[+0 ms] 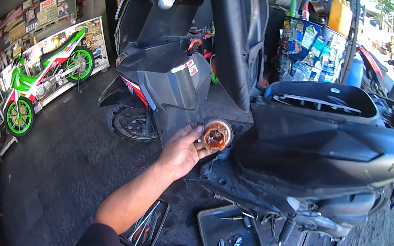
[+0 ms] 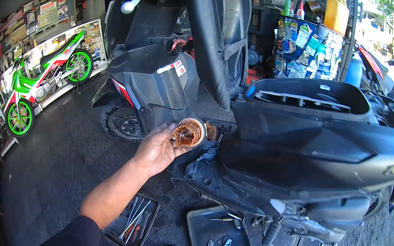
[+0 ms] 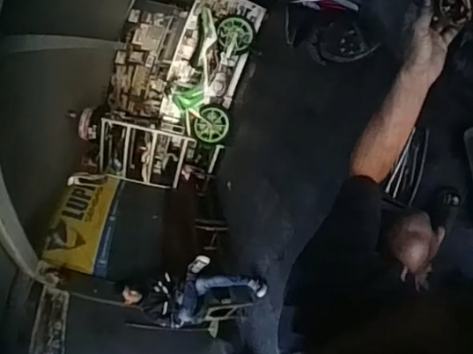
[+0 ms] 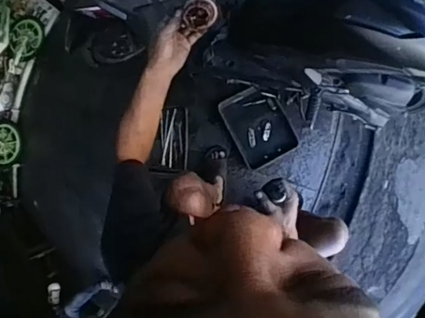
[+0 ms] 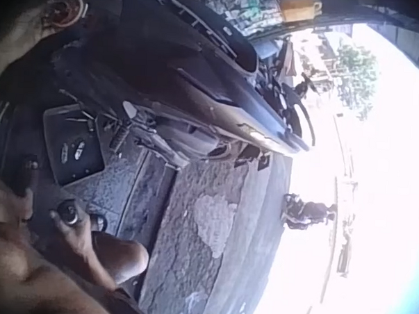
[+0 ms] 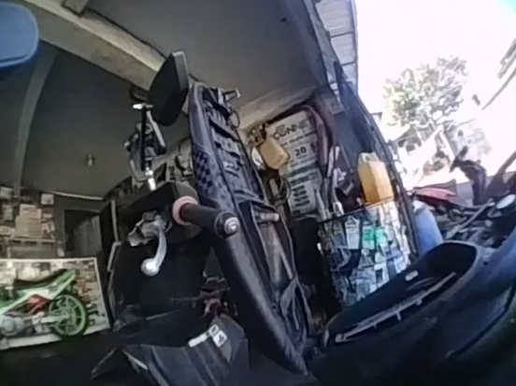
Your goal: Repairing or replacing components of a motorcycle fuel pump assembly.
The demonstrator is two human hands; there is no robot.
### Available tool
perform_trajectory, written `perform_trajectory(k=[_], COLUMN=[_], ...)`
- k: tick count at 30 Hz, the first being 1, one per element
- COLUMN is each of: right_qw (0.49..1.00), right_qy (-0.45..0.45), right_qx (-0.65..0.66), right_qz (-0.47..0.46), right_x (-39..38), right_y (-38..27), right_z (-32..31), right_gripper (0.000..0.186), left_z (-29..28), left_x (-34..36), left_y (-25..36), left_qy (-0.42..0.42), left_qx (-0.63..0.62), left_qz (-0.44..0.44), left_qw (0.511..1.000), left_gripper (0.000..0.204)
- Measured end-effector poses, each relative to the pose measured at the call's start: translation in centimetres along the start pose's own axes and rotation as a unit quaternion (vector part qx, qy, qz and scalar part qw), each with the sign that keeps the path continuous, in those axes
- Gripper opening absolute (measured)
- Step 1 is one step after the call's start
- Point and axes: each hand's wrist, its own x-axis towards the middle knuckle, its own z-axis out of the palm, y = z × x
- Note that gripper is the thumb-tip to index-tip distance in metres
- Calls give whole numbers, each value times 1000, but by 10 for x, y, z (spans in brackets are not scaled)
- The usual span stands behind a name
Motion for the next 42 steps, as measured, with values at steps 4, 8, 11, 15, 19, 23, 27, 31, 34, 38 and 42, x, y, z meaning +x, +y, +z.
perform_trajectory(k=[4, 8, 11, 15, 19, 23, 27, 31, 34, 38, 42], right_qw=[968, 887, 880, 898, 942, 941, 939, 919, 924, 934, 939], right_qy=[-109, -42, -61, 9, -13, 1, 21, -28, -33, -43, -68], right_qx=[-87, -171, -186, -50, 52, 40, -137, -229, -219, -219, -233], right_qz=[-210, -427, -432, -437, -332, -335, -315, -319, -313, -281, -242], right_x=[-34, -47, -27, -34, -46, -43, -39, -23, -8, 4, 3], right_y=[-48, -103, -113, -113, -106, -103, -117, -105, -81, -53, -39], right_z=[-29, -36, -27, -9, 1, 0, -12, -20, -32, -49, -53], right_gripper=[22, 21, 25, 24, 21, 20, 21, 28, 21, 23, 32], left_z=[46, 87, 108, 134, 144, 129, 128, 120, 119, 94, 75], left_x=[-59, -103, -143, -180, -209, -222, -236, -239, -244, -246, -242], left_y=[1, -5, 7, 8, 2, -16, -39, -83, -112, -143, -152], left_qy=[-59, -127, -139, -184, -196, -206, -106, 46, 54, -6, -17], left_qx=[12, -2, 61, 71, 85, 57, -7, -103, -90, -63, 42], left_qz=[11, -22, -6, -6, 17, 17, -94, -252, -306, -364, -233], left_qw=[998, 992, 988, 980, 977, 977, 990, 961, 946, 929, 971], left_gripper=[14, 19, 17, 18, 21, 26, 31, 48, 55, 55, 55])
